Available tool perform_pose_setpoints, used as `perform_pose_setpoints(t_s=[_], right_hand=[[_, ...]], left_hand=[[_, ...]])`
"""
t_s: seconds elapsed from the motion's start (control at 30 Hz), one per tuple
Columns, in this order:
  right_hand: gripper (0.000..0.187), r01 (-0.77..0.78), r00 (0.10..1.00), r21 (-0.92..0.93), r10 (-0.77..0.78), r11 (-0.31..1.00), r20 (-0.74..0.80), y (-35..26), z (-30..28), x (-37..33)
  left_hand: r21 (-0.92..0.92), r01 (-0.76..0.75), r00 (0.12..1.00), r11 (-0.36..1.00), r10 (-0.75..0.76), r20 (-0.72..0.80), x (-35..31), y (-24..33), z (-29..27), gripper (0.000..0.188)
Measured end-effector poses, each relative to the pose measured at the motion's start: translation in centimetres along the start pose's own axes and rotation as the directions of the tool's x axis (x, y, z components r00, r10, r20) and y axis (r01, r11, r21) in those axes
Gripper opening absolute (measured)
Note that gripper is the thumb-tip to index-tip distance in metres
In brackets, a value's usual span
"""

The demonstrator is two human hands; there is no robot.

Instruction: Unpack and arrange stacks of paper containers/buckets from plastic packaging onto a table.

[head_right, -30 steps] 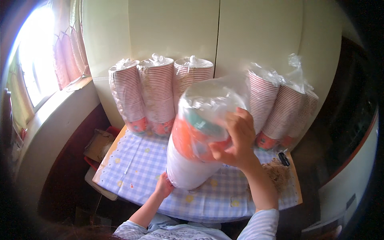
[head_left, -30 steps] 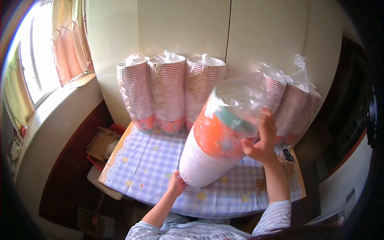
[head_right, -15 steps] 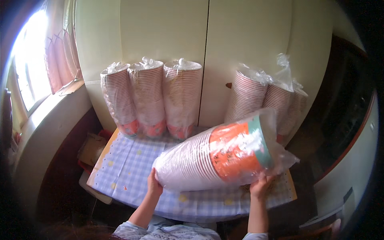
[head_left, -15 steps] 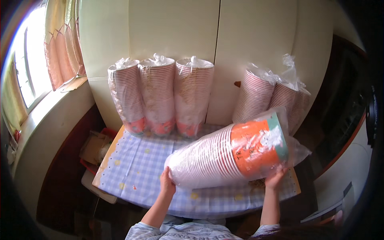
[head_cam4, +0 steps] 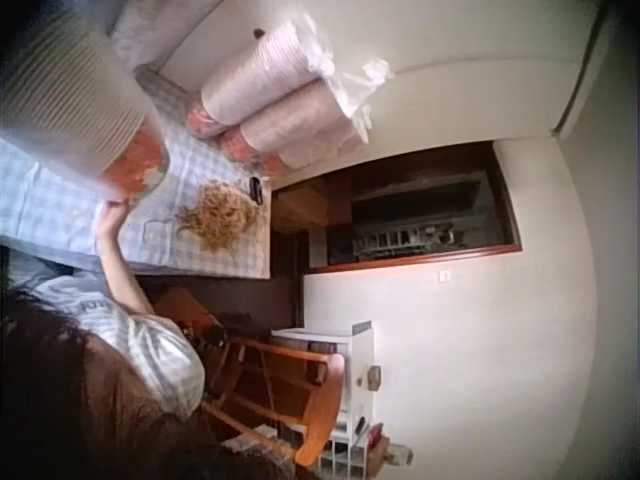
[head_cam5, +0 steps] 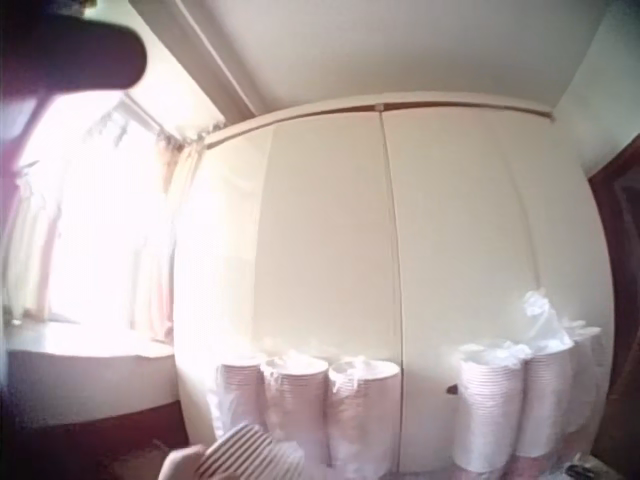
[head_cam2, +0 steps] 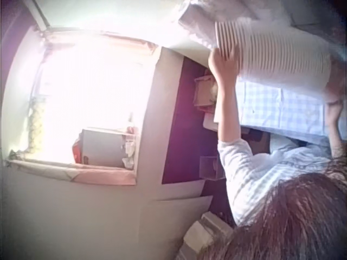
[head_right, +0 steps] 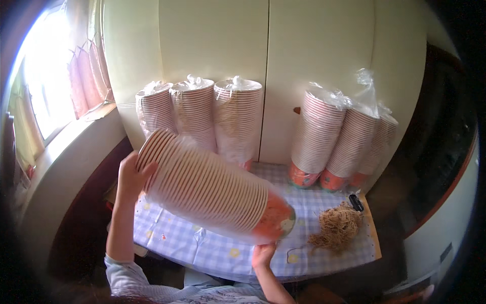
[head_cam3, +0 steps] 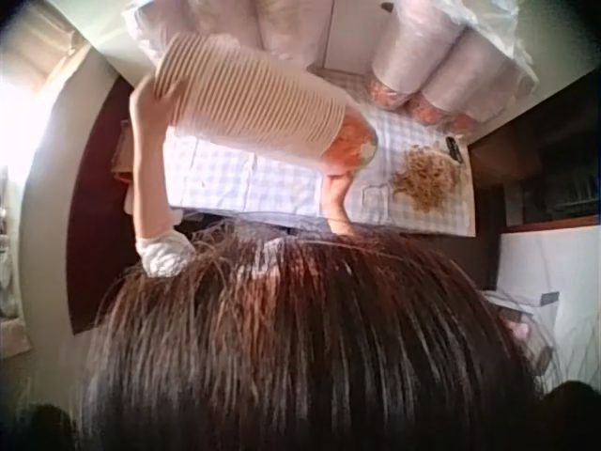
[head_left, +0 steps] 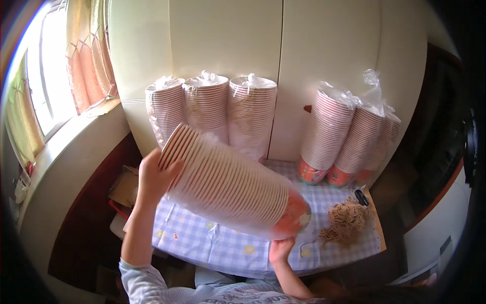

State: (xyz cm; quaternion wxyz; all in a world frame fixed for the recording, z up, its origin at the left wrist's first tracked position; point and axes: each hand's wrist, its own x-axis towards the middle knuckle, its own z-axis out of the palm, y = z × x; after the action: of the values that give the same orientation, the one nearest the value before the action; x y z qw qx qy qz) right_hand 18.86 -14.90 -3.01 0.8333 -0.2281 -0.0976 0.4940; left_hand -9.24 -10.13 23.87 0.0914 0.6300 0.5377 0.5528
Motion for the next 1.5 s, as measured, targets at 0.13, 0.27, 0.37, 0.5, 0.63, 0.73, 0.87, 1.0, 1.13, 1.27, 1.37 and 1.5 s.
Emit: perform_pose_setpoints(t_s=[0.13, 0.27, 0.37, 0.5, 0.63, 0.73, 0.87, 1.0, 1.13, 1.27, 1.37, 1.5], right_hand=[[0.037, -0.259, 0.963, 0.062, 0.253, 0.964, 0.092, 2.3, 0.3, -2.8], [0.052, -0.459, 0.884, 0.018, 0.454, 0.888, 0.111, 2.4, 0.9, -3.9], [0.056, -0.565, 0.815, -0.031, 0.563, 0.825, 0.133, 1.7, -0.3, -3.2], [0.059, -0.672, 0.718, -0.129, 0.684, 0.729, 0.124, -0.3, -1.7, -1.3], [0.053, -0.753, 0.609, -0.252, 0.789, 0.607, 0.080, -4.2, -2.0, -0.1], [0.047, -0.653, 0.741, -0.229, 0.672, 0.722, 0.005, -7.8, -3.2, 0.1], [0.043, -0.135, 0.986, -0.439, 0.165, 0.888, 0.032, -12.4, 1.7, -1.2], [0.041, 0.618, 0.730, -0.577, -0.116, 0.533, 0.674, -17.8, 8.4, -1.8], [0.035, 0.951, 0.306, -0.308, -0.078, -0.018, 0.949, -21.9, 14.2, -1.6], [0.043, 0.969, 0.167, -0.133, 0.156, -0.207, 0.973, -22.1, 19.1, -0.9], [0.045, 0.957, 0.111, -0.061, 0.164, -0.283, 0.980, -21.3, 20.4, -0.8], [0.037, 0.942, 0.147, -0.028, 0.334, -0.336, 0.931, -21.0, 20.1, -0.4]], left_hand=[[0.246, -0.179, 0.974, 0.953, 0.137, 0.179, 3.9, 7.2, 0.5, 0.029], [0.324, -0.372, 0.881, 0.870, 0.220, 0.420, 6.7, 10.6, 3.5, 0.027], [0.354, -0.403, 0.810, 0.844, 0.149, 0.568, 7.2, 12.0, 5.9, 0.027], [0.258, -0.518, 0.752, 0.815, 0.291, 0.591, 7.9, 12.9, 8.6, 0.024], [0.160, -0.632, 0.591, 0.759, 0.337, 0.733, 7.4, 15.6, 10.0, 0.024], [0.149, -0.719, 0.526, 0.679, 0.391, 0.755, 5.3, 18.5, 10.7, 0.021], [0.033, -0.769, 0.390, 0.638, 0.428, 0.815, 2.4, 21.8, 12.1, 0.020], [-0.007, -0.832, 0.319, 0.554, 0.489, 0.812, 0.7, 23.0, 12.8, 0.017], [0.020, -0.859, 0.349, 0.512, 0.556, 0.754, 1.0, 20.9, 12.7, 0.021], [0.079, -0.839, 0.377, 0.539, 0.469, 0.799, 0.7, 19.8, 10.7, 0.026], [-0.015, -0.844, 0.438, 0.536, 0.706, 0.556, 0.1, 18.6, 8.7, 0.021], [-0.093, -0.881, 0.371, 0.465, 0.799, 0.474, -0.5, 17.5, 6.5, 0.014]])
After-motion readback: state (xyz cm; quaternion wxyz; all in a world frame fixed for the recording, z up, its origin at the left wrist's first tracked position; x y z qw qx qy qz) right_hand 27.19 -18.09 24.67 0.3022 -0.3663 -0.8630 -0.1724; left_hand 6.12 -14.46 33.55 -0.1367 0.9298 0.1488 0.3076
